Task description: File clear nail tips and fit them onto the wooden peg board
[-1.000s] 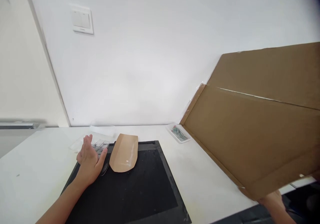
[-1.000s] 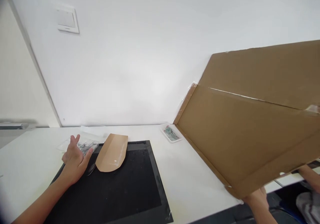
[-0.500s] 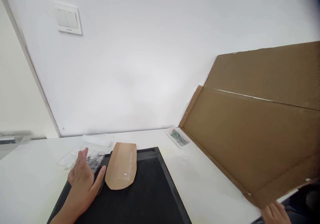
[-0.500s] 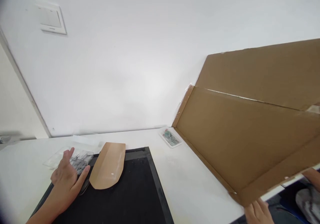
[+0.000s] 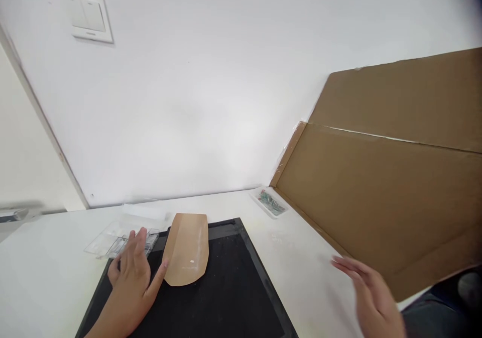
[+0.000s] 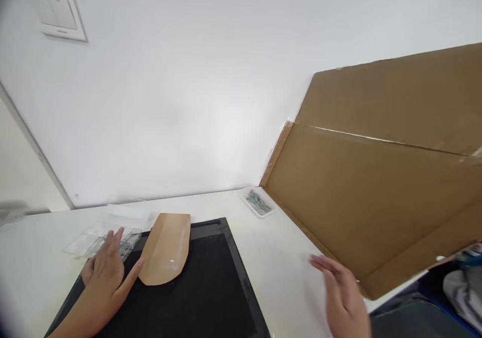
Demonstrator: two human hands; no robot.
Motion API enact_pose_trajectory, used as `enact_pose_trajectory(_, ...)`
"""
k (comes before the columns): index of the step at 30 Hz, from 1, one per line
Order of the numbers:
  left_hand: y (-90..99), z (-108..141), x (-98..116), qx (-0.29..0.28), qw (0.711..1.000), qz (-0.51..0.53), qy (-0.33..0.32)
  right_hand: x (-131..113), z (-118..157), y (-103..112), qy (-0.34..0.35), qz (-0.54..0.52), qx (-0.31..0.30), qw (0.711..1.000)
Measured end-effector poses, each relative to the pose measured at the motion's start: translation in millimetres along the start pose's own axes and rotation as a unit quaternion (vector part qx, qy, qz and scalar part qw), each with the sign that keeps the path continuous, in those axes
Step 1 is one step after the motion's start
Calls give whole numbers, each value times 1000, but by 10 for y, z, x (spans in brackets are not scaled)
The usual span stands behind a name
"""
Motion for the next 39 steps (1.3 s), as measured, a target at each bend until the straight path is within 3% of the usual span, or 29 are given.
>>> enact_pose_trajectory(3,-13,-7,58,-26,998,-12,-64,-706,-277,-726,21,-104,-128,986)
enact_pose_trajectory(6,-2,-31,131,-50,991,-14,-125,-1502,-367,-1488,117,-112,-270,949)
enact_pose_trajectory(9,14,-39,181,-76,984,-20,-163,-2084,-300,-2077,260,-77,-317,909)
enact_pose_trajectory(11,31,-33,201,-86,980,-27,-180,-2243,-217,-2372,312,-43,-321,893)
enact_pose_trajectory(15,62,-27,217,-79,976,-38,-198,-2151,-62,-2682,322,6,-316,893)
enact_pose_trajectory(19,62,-29,238,-76,975,-33,-209,-1922,14,-2718,315,24,-317,894)
enact_pose_trajectory(28,78,-31,216,-62,977,-56,-195,-1500,-301,-2802,209,136,-305,919)
enact_pose_trajectory(34,128,-92,135,-36,984,-56,-162,-1071,-396,-2916,76,173,-395,899)
enact_pose_trajectory(39,132,-101,129,-36,987,-50,-148,-1041,-363,-2934,90,172,-416,888)
Point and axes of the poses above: each hand's wrist, its own z-axis away from the middle knuckle, its own y-axis out of the back of the hand, x = y × z, the point moved 6 cm from there along -z, towards the middle knuckle, and after that the axes turned 2 degrees about -y, right-handed, at the moved point
